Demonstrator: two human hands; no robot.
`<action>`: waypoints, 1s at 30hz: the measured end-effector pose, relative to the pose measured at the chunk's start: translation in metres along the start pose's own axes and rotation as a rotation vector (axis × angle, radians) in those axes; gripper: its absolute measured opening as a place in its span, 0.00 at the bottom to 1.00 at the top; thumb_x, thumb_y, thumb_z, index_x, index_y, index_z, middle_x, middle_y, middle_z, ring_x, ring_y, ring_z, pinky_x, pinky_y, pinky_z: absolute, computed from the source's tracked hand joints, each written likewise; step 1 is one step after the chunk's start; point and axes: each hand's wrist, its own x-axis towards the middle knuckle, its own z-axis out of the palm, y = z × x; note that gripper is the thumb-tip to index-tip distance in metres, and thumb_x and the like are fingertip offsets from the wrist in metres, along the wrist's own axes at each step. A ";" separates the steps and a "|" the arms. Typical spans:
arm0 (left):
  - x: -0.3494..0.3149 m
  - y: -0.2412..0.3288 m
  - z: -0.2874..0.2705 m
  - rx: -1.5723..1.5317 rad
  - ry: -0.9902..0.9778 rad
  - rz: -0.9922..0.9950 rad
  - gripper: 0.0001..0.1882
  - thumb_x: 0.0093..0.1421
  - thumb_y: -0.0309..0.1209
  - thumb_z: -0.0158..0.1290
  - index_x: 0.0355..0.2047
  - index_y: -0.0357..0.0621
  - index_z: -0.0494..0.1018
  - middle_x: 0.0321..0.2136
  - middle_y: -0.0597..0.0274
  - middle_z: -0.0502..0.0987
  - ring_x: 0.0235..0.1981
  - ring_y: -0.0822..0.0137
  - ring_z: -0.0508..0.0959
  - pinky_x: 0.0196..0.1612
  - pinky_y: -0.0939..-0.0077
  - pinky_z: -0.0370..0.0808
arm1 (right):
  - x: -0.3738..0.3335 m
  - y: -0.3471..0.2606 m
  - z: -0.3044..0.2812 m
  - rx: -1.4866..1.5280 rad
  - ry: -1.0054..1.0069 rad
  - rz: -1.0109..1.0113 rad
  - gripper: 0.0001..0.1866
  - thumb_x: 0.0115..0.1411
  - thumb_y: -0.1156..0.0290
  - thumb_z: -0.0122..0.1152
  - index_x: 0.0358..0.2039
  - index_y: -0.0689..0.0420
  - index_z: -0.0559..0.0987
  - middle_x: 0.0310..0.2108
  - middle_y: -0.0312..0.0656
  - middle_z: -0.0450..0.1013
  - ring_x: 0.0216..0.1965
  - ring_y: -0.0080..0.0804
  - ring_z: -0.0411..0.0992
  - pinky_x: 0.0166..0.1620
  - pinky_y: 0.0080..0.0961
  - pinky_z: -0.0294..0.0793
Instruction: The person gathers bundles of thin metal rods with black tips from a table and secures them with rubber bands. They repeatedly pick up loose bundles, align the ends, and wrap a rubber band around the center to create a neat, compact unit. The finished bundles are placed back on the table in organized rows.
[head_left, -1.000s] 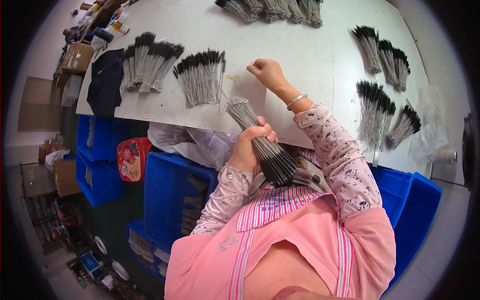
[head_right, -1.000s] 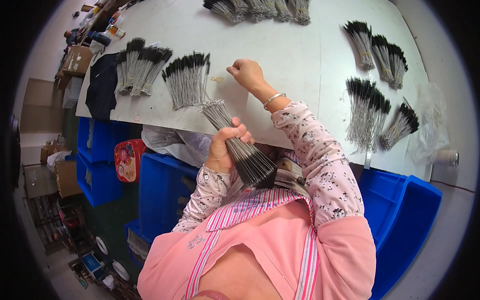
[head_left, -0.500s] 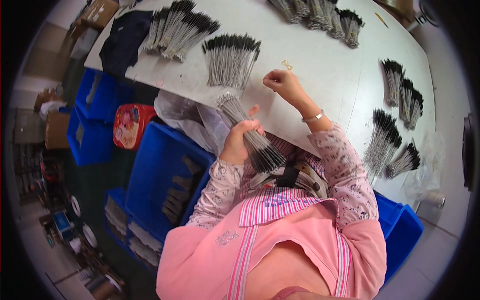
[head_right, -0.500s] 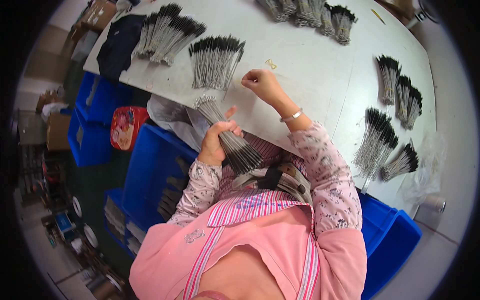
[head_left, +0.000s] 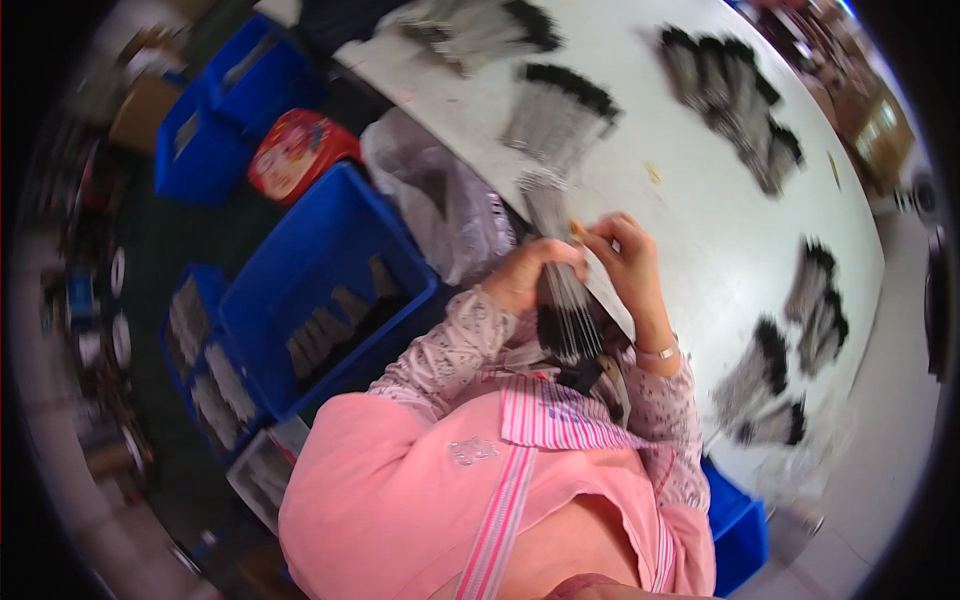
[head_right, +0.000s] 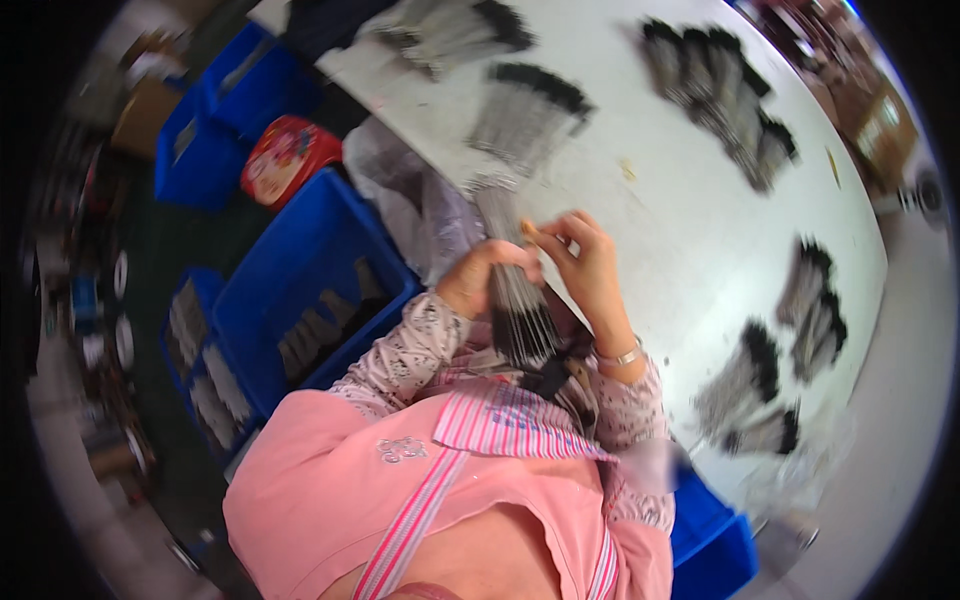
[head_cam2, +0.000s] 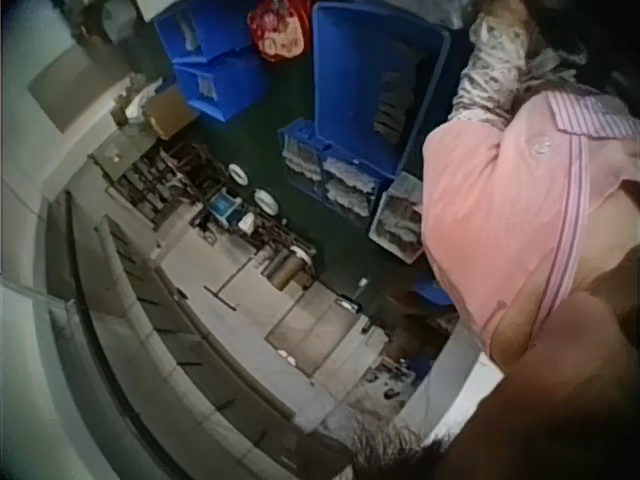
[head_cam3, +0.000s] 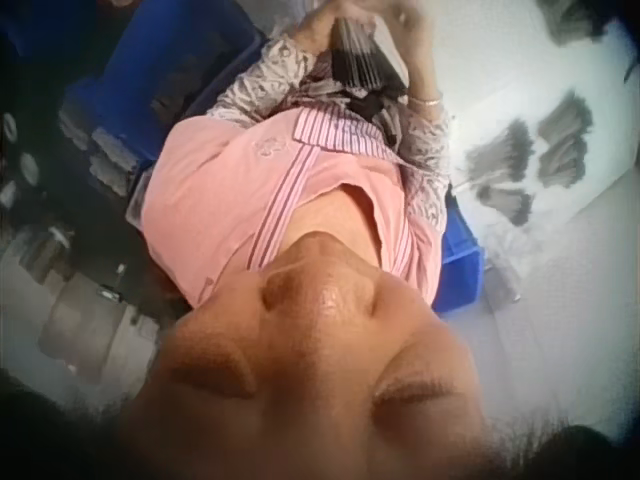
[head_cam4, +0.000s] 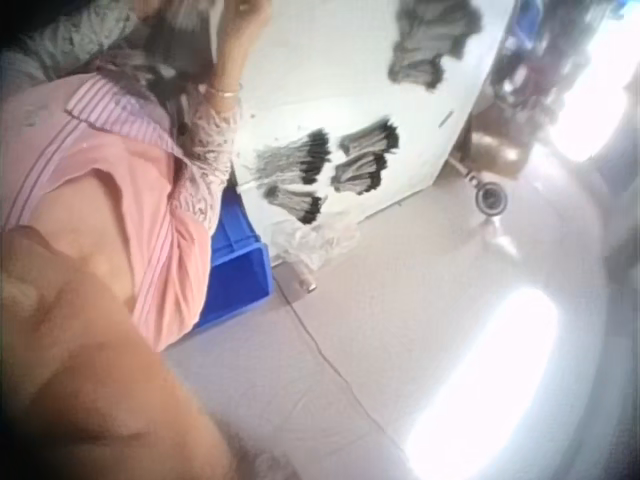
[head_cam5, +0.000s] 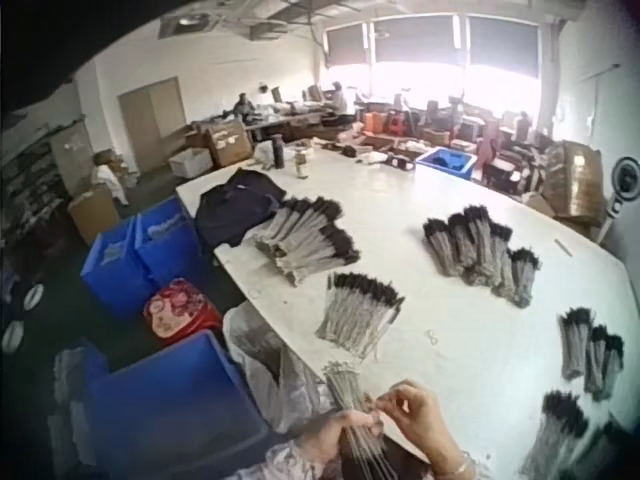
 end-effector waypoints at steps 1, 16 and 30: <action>-0.004 0.002 0.001 -0.001 -0.013 0.006 0.11 0.47 0.29 0.55 0.31 0.39 0.71 0.22 0.58 0.74 0.24 0.66 0.75 0.32 0.74 0.74 | -0.002 -0.005 0.000 0.028 -0.021 0.028 0.03 0.51 0.76 0.65 0.27 0.61 0.79 0.23 0.38 0.69 0.25 0.25 0.66 0.30 0.21 0.65; -0.013 0.023 0.015 0.034 -0.059 0.094 0.39 0.47 0.26 0.52 0.61 0.34 0.53 0.23 0.64 0.68 0.27 0.67 0.71 0.36 0.73 0.70 | 0.004 -0.001 -0.012 0.575 0.166 0.177 0.04 0.56 0.75 0.62 0.28 0.62 0.78 0.38 0.36 0.71 0.39 0.22 0.68 0.44 0.21 0.66; 0.011 -0.003 0.020 0.117 0.133 -0.046 0.11 0.49 0.28 0.53 0.35 0.42 0.70 0.27 0.64 0.72 0.30 0.70 0.73 0.35 0.76 0.71 | -0.022 0.008 0.002 0.073 0.423 -0.018 0.04 0.50 0.78 0.64 0.27 0.62 0.78 0.31 0.40 0.74 0.36 0.29 0.72 0.41 0.24 0.70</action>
